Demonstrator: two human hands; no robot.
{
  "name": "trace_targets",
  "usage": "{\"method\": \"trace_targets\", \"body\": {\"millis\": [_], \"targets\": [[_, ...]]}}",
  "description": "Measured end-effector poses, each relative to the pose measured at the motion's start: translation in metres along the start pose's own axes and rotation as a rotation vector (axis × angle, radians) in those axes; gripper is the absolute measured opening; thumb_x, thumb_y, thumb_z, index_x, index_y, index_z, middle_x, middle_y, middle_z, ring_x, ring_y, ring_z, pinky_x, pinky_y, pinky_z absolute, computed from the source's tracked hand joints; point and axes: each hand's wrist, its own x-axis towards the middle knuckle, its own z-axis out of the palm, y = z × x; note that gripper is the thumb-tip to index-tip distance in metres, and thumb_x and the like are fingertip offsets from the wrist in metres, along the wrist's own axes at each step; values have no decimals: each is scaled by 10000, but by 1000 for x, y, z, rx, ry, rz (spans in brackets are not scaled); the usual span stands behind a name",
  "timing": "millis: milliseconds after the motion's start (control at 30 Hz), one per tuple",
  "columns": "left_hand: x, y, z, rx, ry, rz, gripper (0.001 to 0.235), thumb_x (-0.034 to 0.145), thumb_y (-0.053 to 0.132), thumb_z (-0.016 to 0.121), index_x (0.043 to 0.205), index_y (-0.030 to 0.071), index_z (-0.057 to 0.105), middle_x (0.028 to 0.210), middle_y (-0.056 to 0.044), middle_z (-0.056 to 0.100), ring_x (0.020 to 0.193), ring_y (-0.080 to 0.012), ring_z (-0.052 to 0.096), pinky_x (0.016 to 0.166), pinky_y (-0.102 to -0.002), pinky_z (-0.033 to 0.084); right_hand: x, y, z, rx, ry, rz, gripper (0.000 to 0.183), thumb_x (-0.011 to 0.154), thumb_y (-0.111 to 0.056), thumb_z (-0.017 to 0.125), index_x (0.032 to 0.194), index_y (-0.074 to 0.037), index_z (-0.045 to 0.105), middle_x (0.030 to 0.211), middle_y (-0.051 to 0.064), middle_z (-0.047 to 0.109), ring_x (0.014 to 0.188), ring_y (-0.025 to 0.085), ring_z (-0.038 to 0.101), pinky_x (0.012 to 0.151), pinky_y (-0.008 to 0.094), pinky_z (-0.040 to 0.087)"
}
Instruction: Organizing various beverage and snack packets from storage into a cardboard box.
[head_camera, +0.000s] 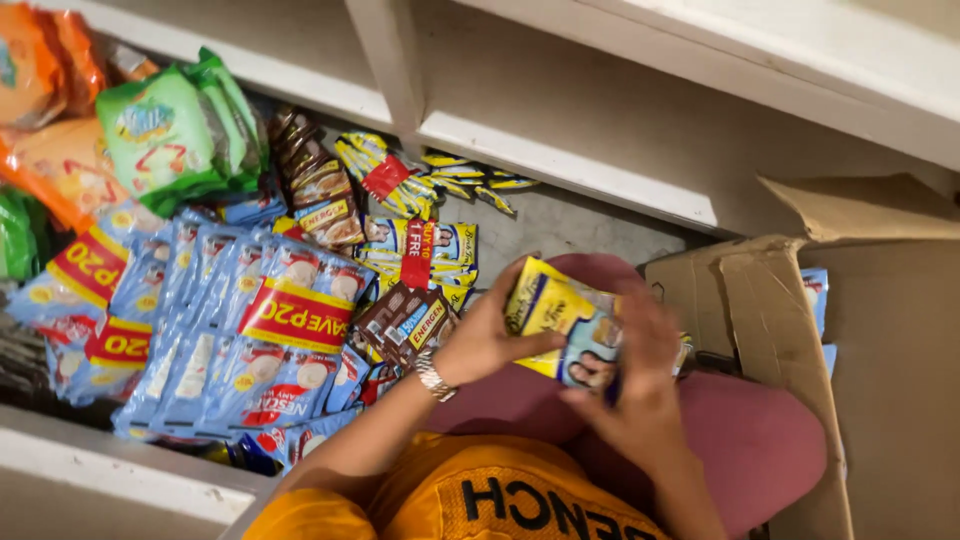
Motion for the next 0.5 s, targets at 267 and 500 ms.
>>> {"method": "trace_targets", "body": {"millis": [267,500], "targets": [[-10,-44,-26,-306,-68,-124,1017,852,209,837,1637,-21,233,1519,-100,503,1365,-136,515,1146,-290,425,-85,73,34,1062,396,806,831,993,-169,611,1686,-76,161,1604,124,361,1431,248,375,1162,380,299],[-21,6,-23,41,-15,45,1117,658,199,946,1559,23,310,1456,-128,509,1326,-216,529,1124,-380,458,-82,34,17,624,553,341,998,840,-28,827,1611,-88,196,1378,112,511,1186,225,625,977,370,576]]}}
